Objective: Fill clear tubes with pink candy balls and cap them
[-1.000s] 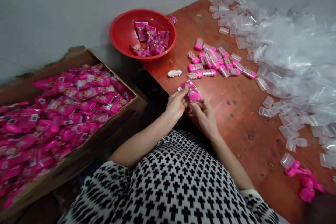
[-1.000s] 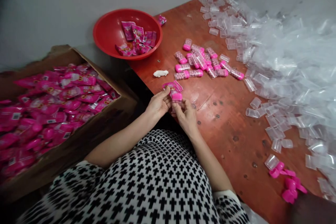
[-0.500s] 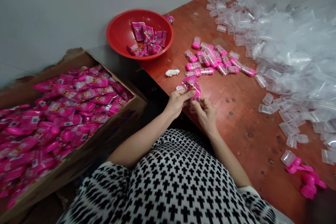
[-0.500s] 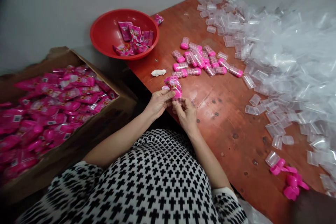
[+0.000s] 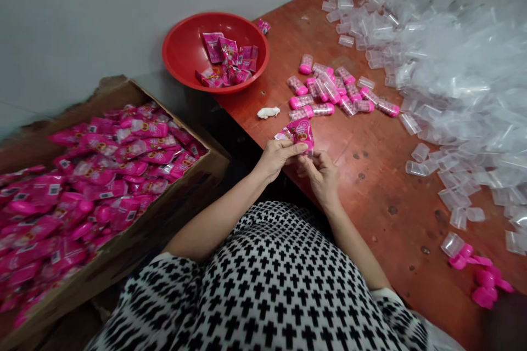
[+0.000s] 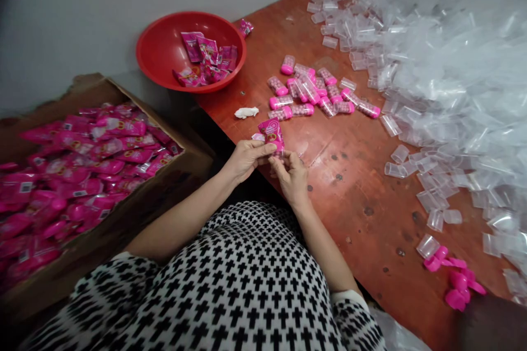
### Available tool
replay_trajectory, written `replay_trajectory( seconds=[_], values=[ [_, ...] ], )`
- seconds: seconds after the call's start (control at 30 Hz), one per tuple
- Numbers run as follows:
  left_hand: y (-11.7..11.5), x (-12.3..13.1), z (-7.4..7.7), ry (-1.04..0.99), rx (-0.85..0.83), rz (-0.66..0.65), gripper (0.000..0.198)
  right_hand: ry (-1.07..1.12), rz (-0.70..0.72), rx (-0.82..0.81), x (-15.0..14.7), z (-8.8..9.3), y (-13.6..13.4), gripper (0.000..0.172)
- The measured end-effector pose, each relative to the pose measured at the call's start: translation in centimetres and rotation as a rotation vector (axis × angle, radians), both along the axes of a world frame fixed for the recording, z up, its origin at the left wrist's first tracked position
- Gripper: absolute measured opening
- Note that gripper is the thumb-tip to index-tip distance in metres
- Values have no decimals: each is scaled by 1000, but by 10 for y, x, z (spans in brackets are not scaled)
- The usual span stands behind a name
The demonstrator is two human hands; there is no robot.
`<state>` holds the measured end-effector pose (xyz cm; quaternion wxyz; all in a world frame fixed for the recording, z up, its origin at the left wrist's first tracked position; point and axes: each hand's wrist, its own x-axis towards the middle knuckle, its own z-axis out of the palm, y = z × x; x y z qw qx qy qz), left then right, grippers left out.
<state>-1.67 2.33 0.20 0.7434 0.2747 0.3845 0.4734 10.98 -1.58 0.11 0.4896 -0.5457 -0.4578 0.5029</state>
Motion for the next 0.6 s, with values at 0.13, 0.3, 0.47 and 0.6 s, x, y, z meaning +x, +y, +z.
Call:
replay_trajectory(
  seconds=[0.13, 0.3, 0.47, 0.6],
  values=[
    [-5, 4, -1, -29, 29, -48, 33, 269, 40, -156, 0, -2, 7, 28],
    [-4, -2, -6, -31, -27, 37, 31, 338, 13, -184, 3, -5, 4, 33],
    [-9, -3, -5, -70, -64, 63, 31, 339, -30, -120, 5, -3, -3, 28],
    [-19, 2, -3, -88, -90, 21, 33, 331, -127, -101, 1, 0, 2, 29]
  ],
)
